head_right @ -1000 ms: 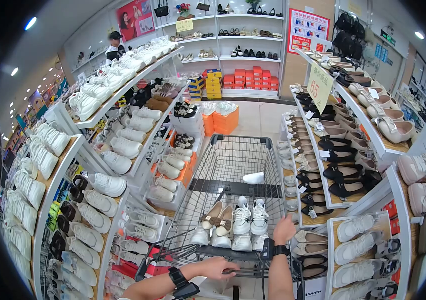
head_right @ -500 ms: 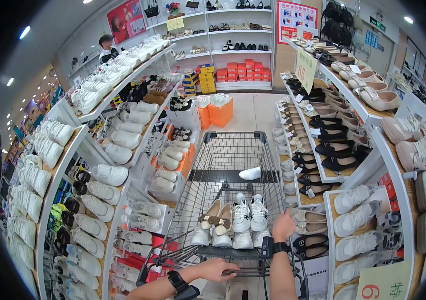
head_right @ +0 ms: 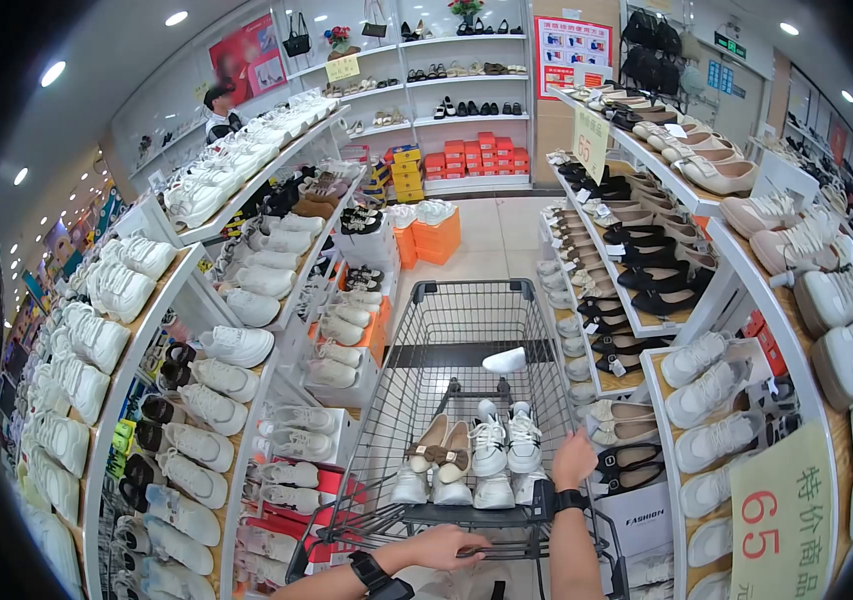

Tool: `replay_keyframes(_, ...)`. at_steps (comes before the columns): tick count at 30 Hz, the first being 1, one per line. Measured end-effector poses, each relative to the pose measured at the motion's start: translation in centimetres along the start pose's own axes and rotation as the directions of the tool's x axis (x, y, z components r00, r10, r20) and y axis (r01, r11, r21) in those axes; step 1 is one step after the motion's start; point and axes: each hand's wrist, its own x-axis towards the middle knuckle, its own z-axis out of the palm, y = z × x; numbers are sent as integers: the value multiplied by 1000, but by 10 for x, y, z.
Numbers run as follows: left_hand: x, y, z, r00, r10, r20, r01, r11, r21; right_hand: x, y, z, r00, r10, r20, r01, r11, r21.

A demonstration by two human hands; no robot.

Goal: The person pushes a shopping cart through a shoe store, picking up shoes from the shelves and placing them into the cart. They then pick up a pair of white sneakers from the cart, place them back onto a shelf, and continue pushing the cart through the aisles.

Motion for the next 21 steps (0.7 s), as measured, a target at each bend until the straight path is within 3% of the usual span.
replay_keyframes(21,-88,40,84,1000,16,24,-15,1000,-25,-116,61,-43,999,-35,-24,32,993,-118)
